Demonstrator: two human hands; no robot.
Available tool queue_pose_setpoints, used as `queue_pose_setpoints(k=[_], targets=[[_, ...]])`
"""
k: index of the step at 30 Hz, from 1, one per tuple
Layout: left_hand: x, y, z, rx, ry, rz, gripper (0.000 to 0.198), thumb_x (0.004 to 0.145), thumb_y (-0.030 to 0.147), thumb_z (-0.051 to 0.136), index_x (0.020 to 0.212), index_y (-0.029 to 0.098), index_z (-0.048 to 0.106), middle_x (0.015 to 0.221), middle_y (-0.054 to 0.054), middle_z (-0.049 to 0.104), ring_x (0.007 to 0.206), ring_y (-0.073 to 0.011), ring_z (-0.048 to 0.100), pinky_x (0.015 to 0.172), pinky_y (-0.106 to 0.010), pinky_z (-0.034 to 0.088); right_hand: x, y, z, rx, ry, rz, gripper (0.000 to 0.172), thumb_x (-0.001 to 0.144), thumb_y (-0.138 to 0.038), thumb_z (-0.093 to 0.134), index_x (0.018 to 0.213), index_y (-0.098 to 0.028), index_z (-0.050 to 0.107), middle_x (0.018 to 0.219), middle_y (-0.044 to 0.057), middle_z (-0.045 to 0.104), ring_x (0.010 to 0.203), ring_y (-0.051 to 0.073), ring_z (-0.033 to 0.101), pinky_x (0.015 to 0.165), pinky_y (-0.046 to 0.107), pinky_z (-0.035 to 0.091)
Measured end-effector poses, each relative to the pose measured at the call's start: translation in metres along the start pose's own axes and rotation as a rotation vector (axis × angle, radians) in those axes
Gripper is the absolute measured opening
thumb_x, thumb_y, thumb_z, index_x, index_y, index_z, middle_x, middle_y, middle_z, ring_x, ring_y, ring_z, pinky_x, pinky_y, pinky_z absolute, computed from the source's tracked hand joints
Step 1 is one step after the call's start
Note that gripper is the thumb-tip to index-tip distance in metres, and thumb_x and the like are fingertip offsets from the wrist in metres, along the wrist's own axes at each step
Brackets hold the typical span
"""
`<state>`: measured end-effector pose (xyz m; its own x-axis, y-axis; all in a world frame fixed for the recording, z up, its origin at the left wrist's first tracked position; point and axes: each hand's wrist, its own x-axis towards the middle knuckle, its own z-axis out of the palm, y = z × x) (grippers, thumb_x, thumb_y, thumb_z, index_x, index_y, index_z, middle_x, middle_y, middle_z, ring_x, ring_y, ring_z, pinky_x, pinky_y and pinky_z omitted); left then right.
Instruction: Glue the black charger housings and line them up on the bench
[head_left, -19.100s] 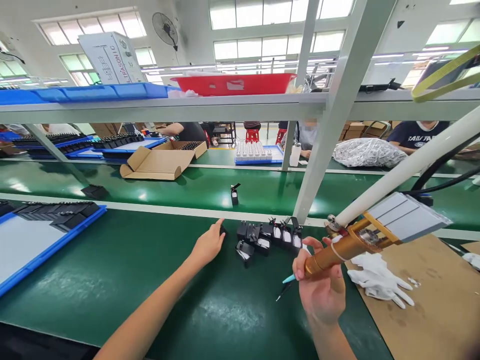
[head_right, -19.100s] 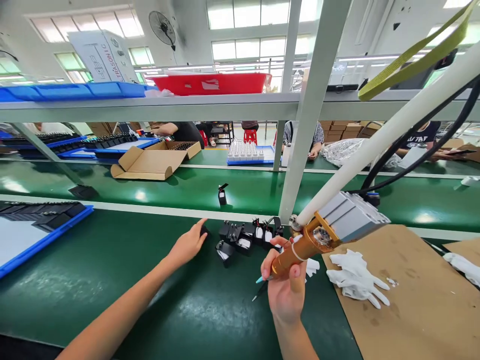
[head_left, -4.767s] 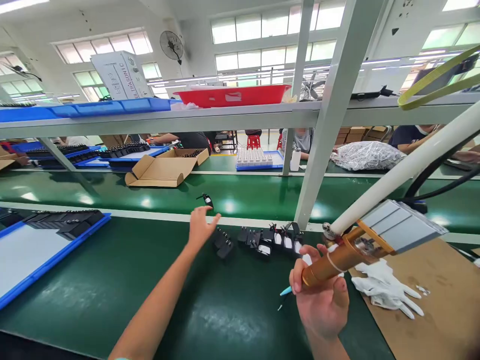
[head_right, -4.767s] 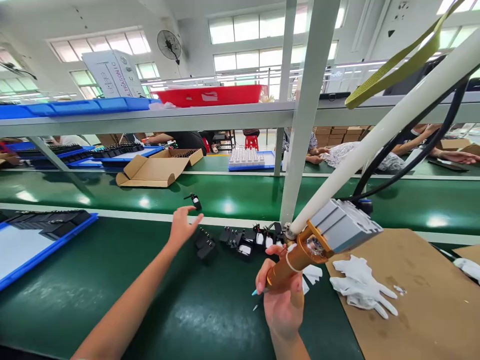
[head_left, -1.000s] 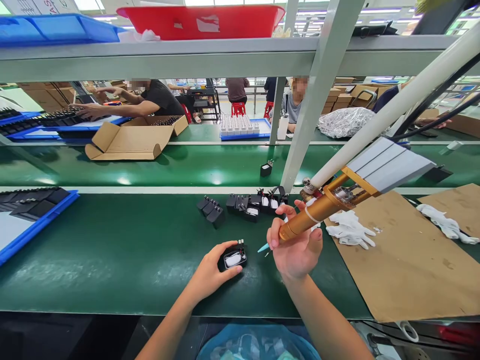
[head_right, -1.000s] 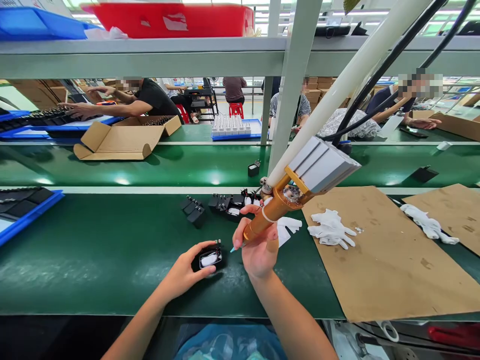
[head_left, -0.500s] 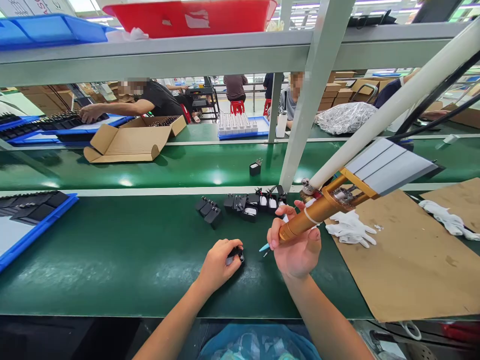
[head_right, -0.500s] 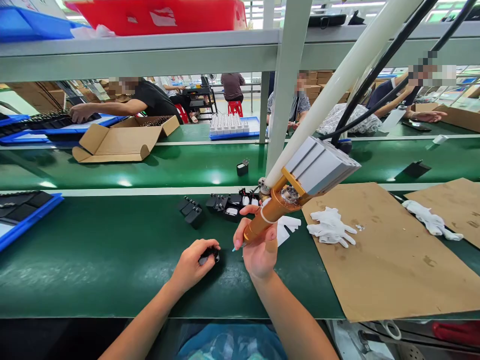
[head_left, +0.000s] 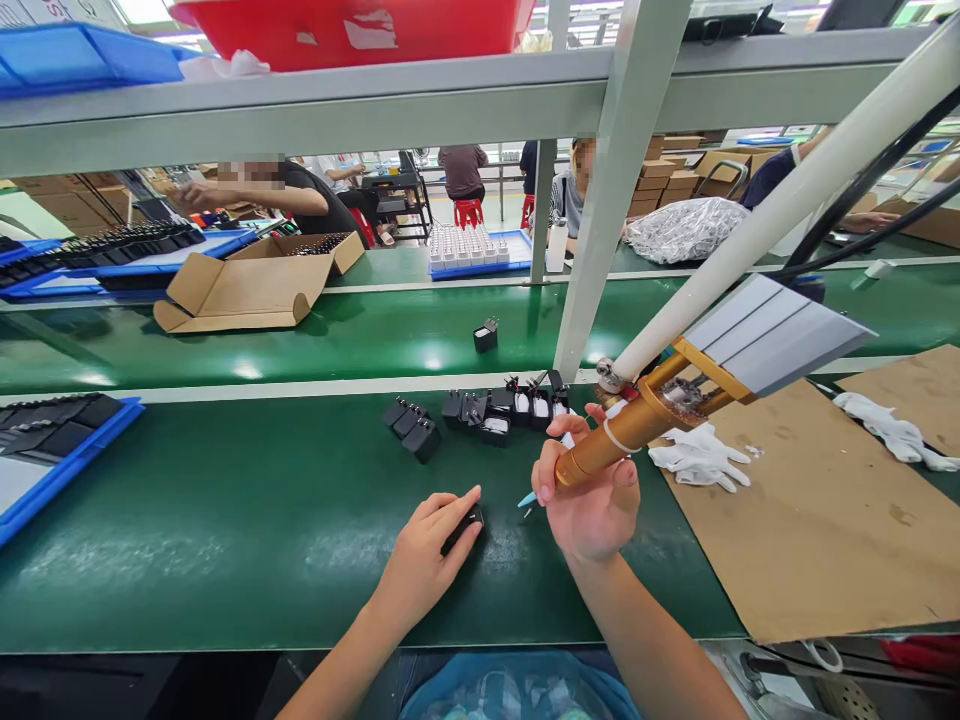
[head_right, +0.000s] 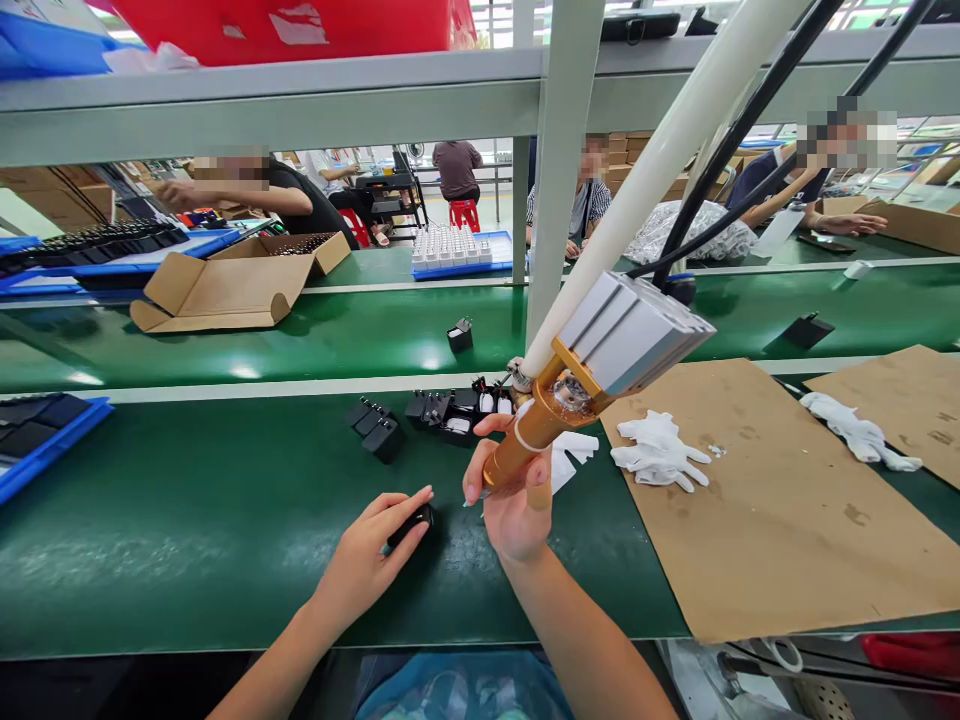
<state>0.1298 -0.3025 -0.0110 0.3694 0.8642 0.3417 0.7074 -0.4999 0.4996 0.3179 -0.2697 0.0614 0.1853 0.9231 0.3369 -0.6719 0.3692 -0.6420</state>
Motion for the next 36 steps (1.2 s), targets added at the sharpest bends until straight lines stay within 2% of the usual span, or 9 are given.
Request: queue_pose_setpoints(k=[6,10,13,16,25,27,29,33,36], targets=[[0.003,0.001,0.009,-0.077,0.073,0.0,0.02,0.09,0.021,0.051,0.108,0.023,0.061,0.104,-0.006,0.07,0.09,-0.0185,0.064,0.077,-0.033,0.056,0.0,0.0,-0.002,-0.035,0.0,0.006,0.035,0.083,-0.056,0.044,0.106,-0.031,0.05,0.093,0.001,0.056,0.041,0.008,0.047,0.037,0.026,0.036],[-0.001,-0.004,0.018,0.105,0.105,0.053,0.019,0.089,0.021,0.053,0.106,0.022,0.062,0.11,-0.006,0.071,0.093,-0.0209,0.065,0.08,-0.036,0.055,0.0,0.0,-0.002,-0.037,0.007,0.007,0.035,0.083,-0.057,0.043,0.106,-0.031,0.05,0.094,0.001,0.055,0.041,0.008,0.047,0.037,0.026,0.035],[-0.002,-0.008,0.02,0.267,0.052,0.102,0.023,0.09,0.024,0.053,0.111,0.023,0.061,0.12,-0.006,0.066,0.106,-0.0257,0.062,0.088,-0.041,0.052,0.0,-0.001,-0.002,-0.033,0.014,0.014,0.035,0.082,-0.057,0.044,0.105,-0.031,0.05,0.094,0.001,0.055,0.042,0.008,0.047,0.037,0.026,0.034],[-0.003,-0.009,0.018,0.323,-0.036,0.13,0.03,0.09,0.031,0.053,0.118,0.022,0.058,0.125,-0.008,0.063,0.106,-0.0258,0.062,0.085,-0.038,0.053,0.0,-0.002,-0.002,-0.016,0.0,0.017,0.034,0.083,-0.056,0.045,0.106,-0.031,0.052,0.095,0.001,0.054,0.043,0.008,0.047,0.037,0.026,0.034],[-0.002,-0.01,0.017,0.304,-0.174,0.076,0.026,0.092,0.025,0.047,0.116,0.021,0.056,0.097,-0.007,0.065,0.081,-0.0221,0.065,0.066,-0.032,0.053,-0.001,-0.003,-0.001,0.008,-0.008,0.013,0.032,0.084,-0.053,0.045,0.104,-0.03,0.053,0.095,0.001,0.054,0.044,0.008,0.048,0.038,0.026,0.034],[0.0,-0.011,0.014,0.152,-0.177,0.006,0.026,0.092,0.027,0.047,0.115,0.023,0.055,0.099,-0.007,0.064,0.085,-0.0224,0.064,0.071,-0.033,0.052,-0.001,-0.002,0.001,0.021,-0.01,0.01,0.031,0.084,-0.053,0.045,0.102,-0.03,0.054,0.096,0.001,0.055,0.044,0.008,0.049,0.038,0.025,0.035],[0.002,-0.009,0.01,-0.114,-0.144,-0.16,0.026,0.092,0.032,0.047,0.115,0.024,0.054,0.093,-0.004,0.063,0.083,-0.0204,0.063,0.072,-0.032,0.051,-0.002,-0.002,0.001,0.024,-0.008,0.011,0.031,0.084,-0.054,0.044,0.103,-0.03,0.053,0.096,0.0,0.055,0.044,0.008,0.049,0.038,0.025,0.035],[0.008,0.008,0.005,-0.936,-0.037,-0.622,0.032,0.092,0.046,0.046,0.115,0.024,0.049,0.075,0.002,0.055,0.063,-0.014,0.059,0.056,-0.025,0.049,-0.003,-0.002,0.001,0.015,-0.013,0.01,0.033,0.084,-0.054,0.045,0.105,-0.031,0.053,0.096,0.0,0.056,0.044,0.008,0.049,0.038,0.025,0.035],[0.011,0.028,0.004,-1.452,0.02,-0.759,0.038,0.088,0.051,0.051,0.112,0.022,0.05,0.071,0.001,0.056,0.051,-0.0122,0.057,0.044,-0.021,0.045,-0.004,-0.003,-0.001,0.001,-0.007,0.004,0.034,0.084,-0.054,0.044,0.106,-0.031,0.053,0.095,0.0,0.056,0.044,0.008,0.049,0.038,0.025,0.035]])
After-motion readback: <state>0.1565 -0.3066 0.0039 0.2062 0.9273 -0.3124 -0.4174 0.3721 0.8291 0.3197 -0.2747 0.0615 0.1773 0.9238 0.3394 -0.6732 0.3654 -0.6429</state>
